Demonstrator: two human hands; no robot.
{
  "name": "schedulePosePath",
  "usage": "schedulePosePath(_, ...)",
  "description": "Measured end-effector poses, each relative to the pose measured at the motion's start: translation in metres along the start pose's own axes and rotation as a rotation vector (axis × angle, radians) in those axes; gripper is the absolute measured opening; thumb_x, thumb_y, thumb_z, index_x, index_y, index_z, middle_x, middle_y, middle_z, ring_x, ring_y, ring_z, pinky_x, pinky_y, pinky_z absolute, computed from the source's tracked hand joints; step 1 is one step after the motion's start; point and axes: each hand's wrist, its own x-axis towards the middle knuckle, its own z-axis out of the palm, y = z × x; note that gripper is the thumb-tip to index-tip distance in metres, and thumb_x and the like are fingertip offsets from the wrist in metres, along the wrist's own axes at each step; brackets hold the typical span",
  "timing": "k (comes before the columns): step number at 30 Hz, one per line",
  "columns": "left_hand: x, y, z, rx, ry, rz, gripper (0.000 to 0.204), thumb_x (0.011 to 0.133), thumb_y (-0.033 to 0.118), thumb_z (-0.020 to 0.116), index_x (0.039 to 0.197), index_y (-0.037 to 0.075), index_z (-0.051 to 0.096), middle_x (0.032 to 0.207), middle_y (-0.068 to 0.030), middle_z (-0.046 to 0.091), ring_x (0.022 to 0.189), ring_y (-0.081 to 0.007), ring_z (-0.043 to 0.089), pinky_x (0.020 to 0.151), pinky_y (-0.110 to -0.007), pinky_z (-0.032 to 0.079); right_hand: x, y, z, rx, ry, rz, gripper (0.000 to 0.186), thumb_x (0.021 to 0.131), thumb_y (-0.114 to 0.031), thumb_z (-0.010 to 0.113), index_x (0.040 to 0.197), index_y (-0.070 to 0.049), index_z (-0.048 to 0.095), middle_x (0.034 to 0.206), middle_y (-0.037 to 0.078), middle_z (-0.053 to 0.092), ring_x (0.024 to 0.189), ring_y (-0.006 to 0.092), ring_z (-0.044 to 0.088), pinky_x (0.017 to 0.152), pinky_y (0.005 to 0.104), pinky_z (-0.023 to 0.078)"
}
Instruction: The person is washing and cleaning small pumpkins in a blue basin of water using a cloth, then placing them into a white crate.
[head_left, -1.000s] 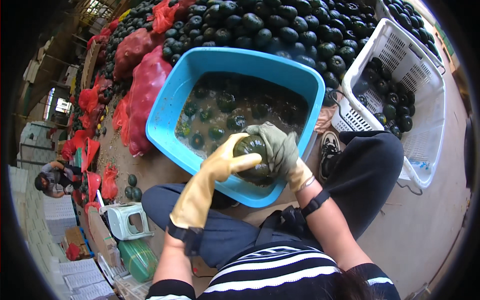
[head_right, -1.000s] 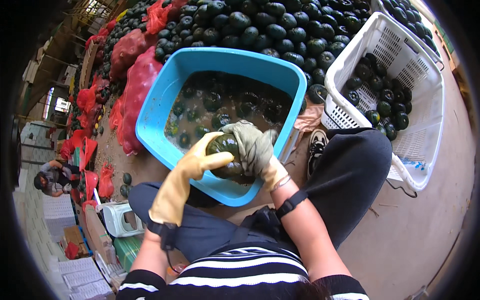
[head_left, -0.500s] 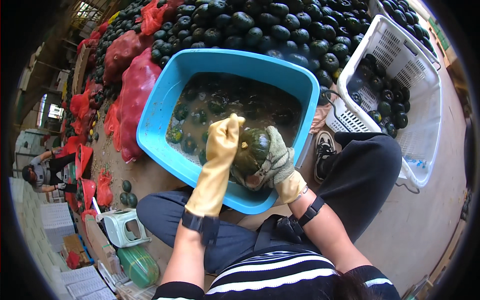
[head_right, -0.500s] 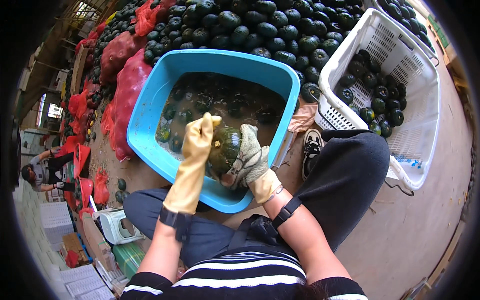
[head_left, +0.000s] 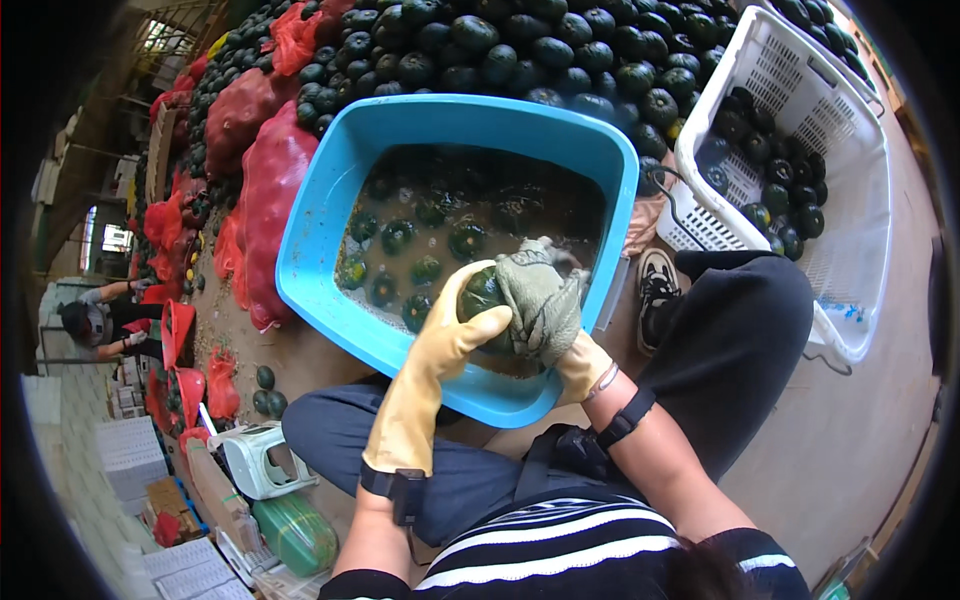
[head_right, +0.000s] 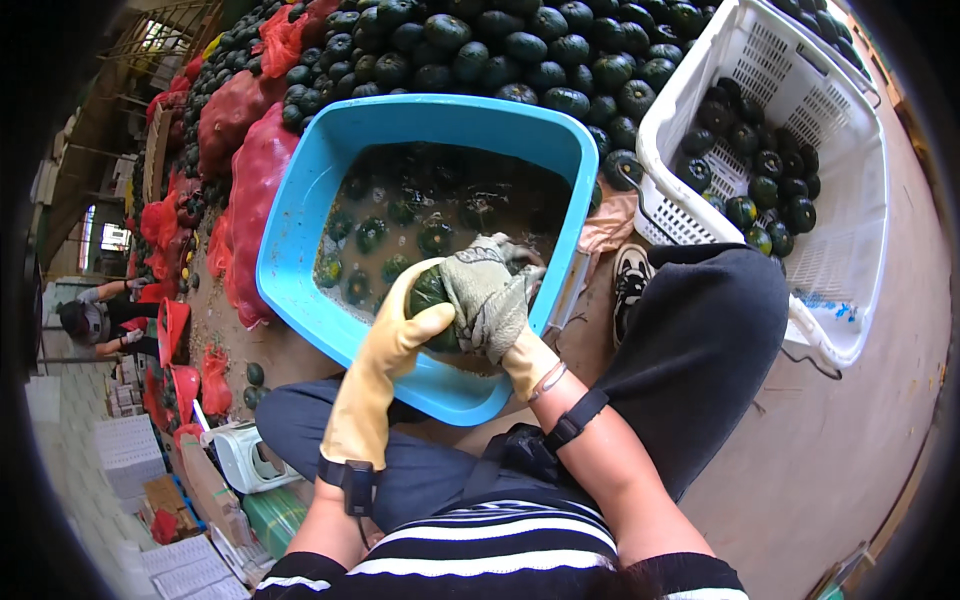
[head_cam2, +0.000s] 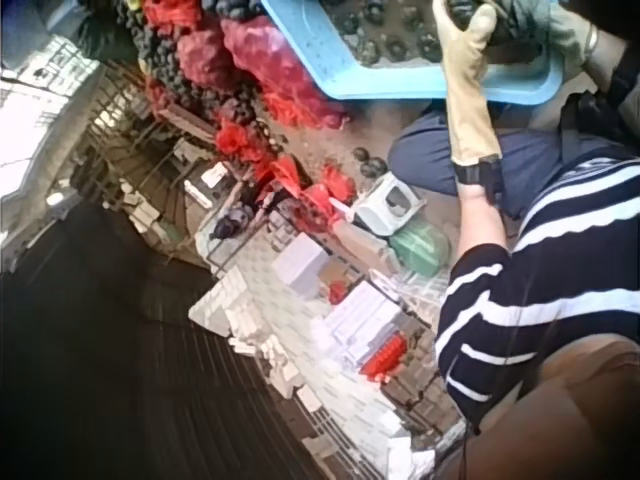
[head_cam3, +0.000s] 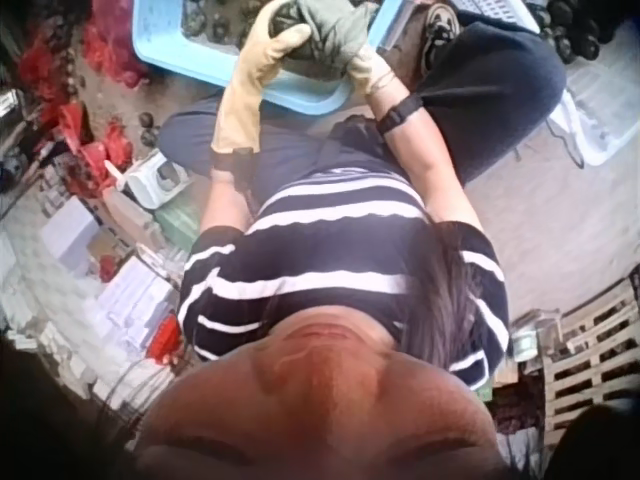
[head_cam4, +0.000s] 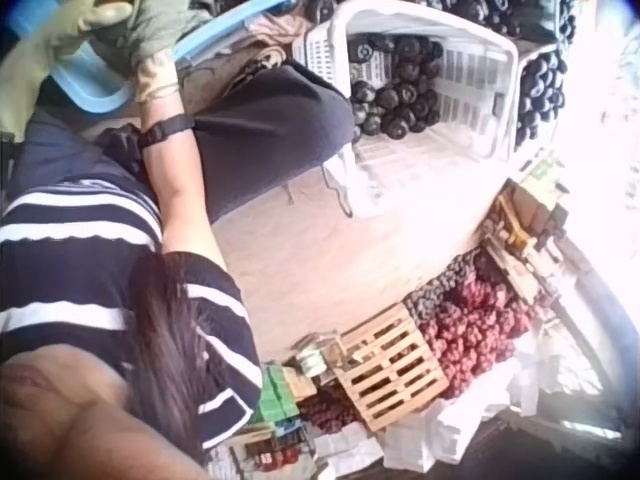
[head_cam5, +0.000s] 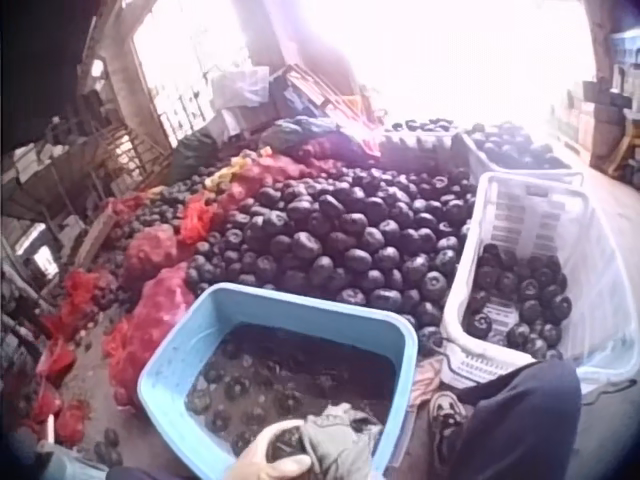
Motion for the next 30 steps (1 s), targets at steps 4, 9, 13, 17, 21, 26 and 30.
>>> schedulePosePath(4,0.004,0.039,0.005,0.031,-0.049,-0.254,0.063,0.078,0.021,0.076,0.136,0.003,0.059,0.120,-0.0120,0.069,0.110,-0.0236,0.067,0.099,-0.039,0.055,-0.011,0.006,-0.025,0.026,-0.019,-0.047,0.026,0.072,-0.032,0.077,0.082,-0.009,0.070,0.079,0.017,0.067,0.077,0.0385,0.066,0.070,0.0466,0.052)
schedulePosePath(9,0.057,0.093,0.023,-0.104,0.084,-0.097,0.061,0.102,0.053,0.047,0.129,0.002,0.065,0.124,-0.0169,0.071,0.102,-0.0297,0.072,0.084,-0.043,0.060,0.002,-0.038,-0.041,0.000,-0.050,0.133,0.012,0.085,-0.020,0.069,0.088,-0.009,0.065,0.073,0.010,0.061,0.069,0.0318,0.062,0.063,0.0427,0.050)
schedulePosePath(13,0.200,0.132,0.024,-0.346,-0.189,0.244,0.060,0.106,0.053,0.047,0.139,0.004,0.059,0.128,-0.0201,0.069,0.106,-0.0267,0.070,0.084,-0.039,0.057,0.009,0.011,-0.032,1.470,-0.046,0.631,0.031,0.108,-0.026,0.043,0.078,-0.022,0.050,0.064,-0.005,0.044,0.047,0.0135,0.046,0.041,0.0314,0.036)
schedulePosePath(17,0.244,0.055,0.002,1.302,0.140,0.389,0.070,0.084,0.039,0.077,0.138,-0.001,0.058,0.131,-0.0271,0.066,0.125,-0.0376,0.064,0.106,-0.044,0.050,0.017,0.014,0.000,1.923,0.244,0.831,0.026,0.106,-0.037,0.044,0.084,-0.024,0.049,0.068,-0.003,0.041,0.056,0.0157,0.044,0.050,0.0331,0.037)
schedulePosePath(21,0.257,-0.075,0.011,1.434,-0.074,-0.182,0.096,0.077,0.050,0.082,0.150,-0.001,0.048,0.148,-0.0312,0.052,0.142,-0.0424,0.047,0.119,-0.044,0.039,0.004,0.034,-0.003,2.042,0.203,0.556,0.018,0.101,-0.037,0.051,0.094,-0.021,0.055,0.078,0.000,0.046,0.069,0.0162,0.049,0.064,0.0328,0.043)
schedulePosePath(26,0.249,-0.138,-0.098,0.807,0.313,-0.212,0.079,0.082,0.039,0.082,0.141,-0.005,0.054,0.128,-0.0258,0.067,0.117,-0.0349,0.067,0.099,-0.041,0.054,0.029,-0.008,-0.018,1.846,0.382,1.009,0.030,0.101,-0.035,0.059,0.077,-0.019,0.050,0.064,-0.003,0.047,0.061,0.0159,0.052,0.053,0.0312,0.041)
schedulePosePath(30,0.243,-0.118,-0.035,0.812,-0.083,-0.222,0.083,0.081,0.045,0.079,0.143,-0.005,0.053,0.126,-0.0286,0.069,0.119,-0.0403,0.067,0.102,-0.042,0.052,-0.006,0.035,-0.007,1.646,0.431,0.855,0.029,0.111,-0.030,0.046,0.084,-0.021,0.050,0.071,-0.005,0.047,0.061,0.0125,0.048,0.052,0.0314,0.041)
